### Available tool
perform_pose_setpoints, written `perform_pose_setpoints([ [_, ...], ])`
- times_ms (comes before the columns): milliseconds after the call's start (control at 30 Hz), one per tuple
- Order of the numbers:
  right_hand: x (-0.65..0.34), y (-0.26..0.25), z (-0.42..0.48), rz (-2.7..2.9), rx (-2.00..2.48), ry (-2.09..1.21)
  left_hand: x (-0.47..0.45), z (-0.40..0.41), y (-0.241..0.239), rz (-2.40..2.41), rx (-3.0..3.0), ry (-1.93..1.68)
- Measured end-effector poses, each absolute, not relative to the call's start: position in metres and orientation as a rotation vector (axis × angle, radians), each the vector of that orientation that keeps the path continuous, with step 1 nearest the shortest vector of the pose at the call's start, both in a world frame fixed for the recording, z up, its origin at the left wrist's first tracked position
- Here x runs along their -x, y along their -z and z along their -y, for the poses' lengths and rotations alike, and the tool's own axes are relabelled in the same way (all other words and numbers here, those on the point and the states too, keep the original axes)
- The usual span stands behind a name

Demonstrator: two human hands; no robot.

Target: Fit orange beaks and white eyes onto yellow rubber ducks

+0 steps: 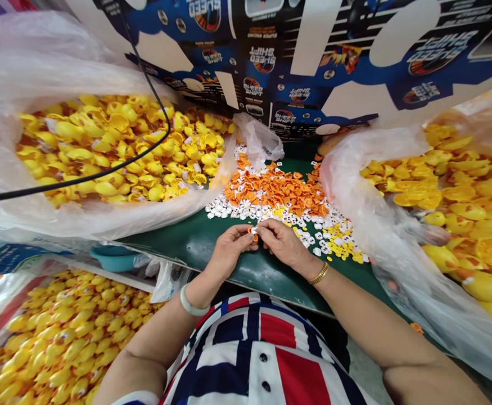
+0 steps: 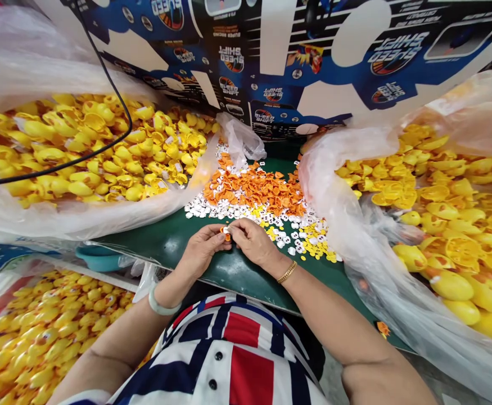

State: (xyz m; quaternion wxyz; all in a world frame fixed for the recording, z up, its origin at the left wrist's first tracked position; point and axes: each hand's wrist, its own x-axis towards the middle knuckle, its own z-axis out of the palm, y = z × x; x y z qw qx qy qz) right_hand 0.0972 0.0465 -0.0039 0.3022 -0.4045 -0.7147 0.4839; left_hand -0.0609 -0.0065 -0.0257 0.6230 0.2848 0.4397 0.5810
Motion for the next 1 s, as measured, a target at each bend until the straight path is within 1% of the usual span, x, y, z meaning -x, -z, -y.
perform_pose_setpoints([
  [100,-0.097,0.007,-0.045,2.031,0.923,-0.958,0.06,0.008,0.027,-1.015,-0.701,-1.319],
  [200,-0.097,0.011,-0.044,2.084,0.814,-0.814,0.061,0.008,0.029,-1.002,-0.694,-1.338],
  [367,-0.097,0.012,-0.044,2.109,0.757,-0.766,0.06,0.009,0.03,-1.011,-0.707,-1.353],
  [533,-0.1,0.006,-0.046,2.121,0.81,-0.835,0.06,0.009,0.03,-1.045,-0.728,-1.321],
  [667,-0.106,0.003,-0.05,2.276,0.753,-0.804,0.061,0.009,0.028,-1.031,-0.714,-1.294],
  [767,-0.11,0.002,-0.052,2.331,0.794,-0.766,0.062,0.008,0.024,-1.022,-0.636,-1.32],
  [833,-0.11,0.0,-0.051,2.224,0.897,-0.833,0.062,0.008,0.021,-1.025,-0.591,-1.346],
  [867,-0.109,0.0,-0.051,2.13,0.96,-0.929,0.062,0.008,0.021,-1.029,-0.583,-1.354],
  [1000,-0.103,-0.003,-0.047,1.69,1.124,-1.466,0.062,0.008,0.024,-1.043,-0.617,-1.354],
])
